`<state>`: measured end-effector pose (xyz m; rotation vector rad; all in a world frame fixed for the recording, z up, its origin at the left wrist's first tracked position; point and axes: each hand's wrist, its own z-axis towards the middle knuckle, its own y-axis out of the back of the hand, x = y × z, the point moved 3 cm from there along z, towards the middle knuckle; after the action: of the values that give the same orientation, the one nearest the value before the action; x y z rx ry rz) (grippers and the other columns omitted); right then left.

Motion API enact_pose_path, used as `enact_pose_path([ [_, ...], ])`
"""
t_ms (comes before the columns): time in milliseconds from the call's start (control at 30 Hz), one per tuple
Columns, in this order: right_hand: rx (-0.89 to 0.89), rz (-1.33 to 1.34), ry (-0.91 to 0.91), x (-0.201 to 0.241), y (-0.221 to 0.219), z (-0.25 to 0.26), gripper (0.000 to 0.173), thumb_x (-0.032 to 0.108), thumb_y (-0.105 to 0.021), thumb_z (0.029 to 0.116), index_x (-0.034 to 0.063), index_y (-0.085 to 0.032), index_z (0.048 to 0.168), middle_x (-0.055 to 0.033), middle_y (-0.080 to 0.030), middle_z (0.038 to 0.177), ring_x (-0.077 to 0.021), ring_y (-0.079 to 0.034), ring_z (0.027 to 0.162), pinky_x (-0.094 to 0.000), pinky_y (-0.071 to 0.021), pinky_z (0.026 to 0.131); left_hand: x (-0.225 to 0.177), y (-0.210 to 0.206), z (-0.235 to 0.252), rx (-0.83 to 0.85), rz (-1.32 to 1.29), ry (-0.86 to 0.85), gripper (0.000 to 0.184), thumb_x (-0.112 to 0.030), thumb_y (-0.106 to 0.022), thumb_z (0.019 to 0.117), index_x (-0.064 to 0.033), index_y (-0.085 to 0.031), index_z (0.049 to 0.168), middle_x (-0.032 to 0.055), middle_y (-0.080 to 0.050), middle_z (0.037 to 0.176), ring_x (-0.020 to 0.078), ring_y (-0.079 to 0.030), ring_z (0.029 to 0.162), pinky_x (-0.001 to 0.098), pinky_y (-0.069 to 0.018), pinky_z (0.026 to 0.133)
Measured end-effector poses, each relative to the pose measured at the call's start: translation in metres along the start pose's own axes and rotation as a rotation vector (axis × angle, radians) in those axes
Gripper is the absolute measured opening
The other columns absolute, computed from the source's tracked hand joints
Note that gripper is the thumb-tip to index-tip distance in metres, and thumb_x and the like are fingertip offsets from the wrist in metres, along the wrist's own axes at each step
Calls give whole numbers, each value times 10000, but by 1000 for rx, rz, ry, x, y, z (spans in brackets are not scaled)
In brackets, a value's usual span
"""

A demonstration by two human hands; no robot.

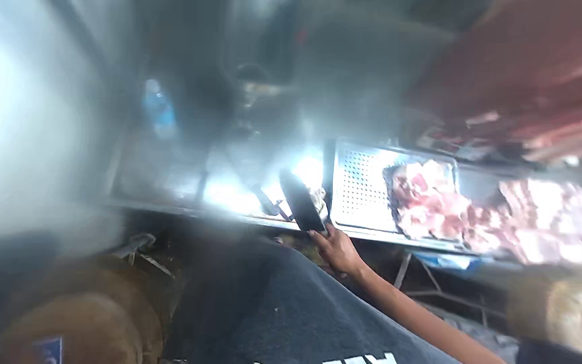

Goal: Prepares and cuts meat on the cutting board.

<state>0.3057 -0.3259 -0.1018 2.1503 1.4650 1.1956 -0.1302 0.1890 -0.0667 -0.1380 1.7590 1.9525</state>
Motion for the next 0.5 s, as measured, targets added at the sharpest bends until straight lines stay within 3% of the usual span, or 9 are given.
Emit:
enact_pose_path([
  [33,-7,-4,-9,-2,-2,-2,462,460,-584,1013,34,-634,1186,-119,-667,829,-259,-670,692,-512,-574,709,-40,-26,2,120,-199,100,435,-49,-477,1039,188,-462,1404,370,-513,1420,391,-517,1353,383,-383,1165],
  [67,-21,-4,-15,-4,-4,-3,468,476,-580,1009,40,-635,1169,-117,-666,819,-260,-671,691,-515,-573,708,-77,-56,2,252,-279,64,441,-66,-476,1045,150,-455,1428,346,-509,1441,392,-512,1365,448,-392,1172],
  [133,-68,13,-24,-9,-4,-7,465,485,-581,1007,43,-641,1138,-120,-661,820,-266,-669,714,-521,-560,719,-163,-118,-9,480,-334,-164,438,-104,-498,1041,111,-493,1423,325,-566,1382,396,-593,1261,506,-475,1083],
  [233,-155,65,-68,-26,-4,-27,433,462,-584,1013,49,-645,1126,-111,-655,825,-260,-661,751,-505,-540,738,-286,-195,-40,715,-373,-489,401,-112,-554,1014,29,-582,1388,243,-646,1277,315,-675,1100,468,-569,935],
  [400,-322,178,-211,-83,-7,-74,457,477,-580,1010,45,-639,1146,-114,-654,801,-273,-660,740,-513,-539,717,-447,-222,-102,938,-366,-845,335,-141,-561,1015,-39,-660,1318,164,-689,1151,265,-676,998,449,-564,862],
  [500,-407,244,-306,-120,-11,-96,457,464,-585,1015,30,-642,1144,-133,-651,783,-292,-659,716,-529,-539,700,-508,-242,-143,1146,-188,-978,344,-192,-542,1051,-59,-638,1354,174,-697,1201,295,-697,1057,515,-559,952],
])
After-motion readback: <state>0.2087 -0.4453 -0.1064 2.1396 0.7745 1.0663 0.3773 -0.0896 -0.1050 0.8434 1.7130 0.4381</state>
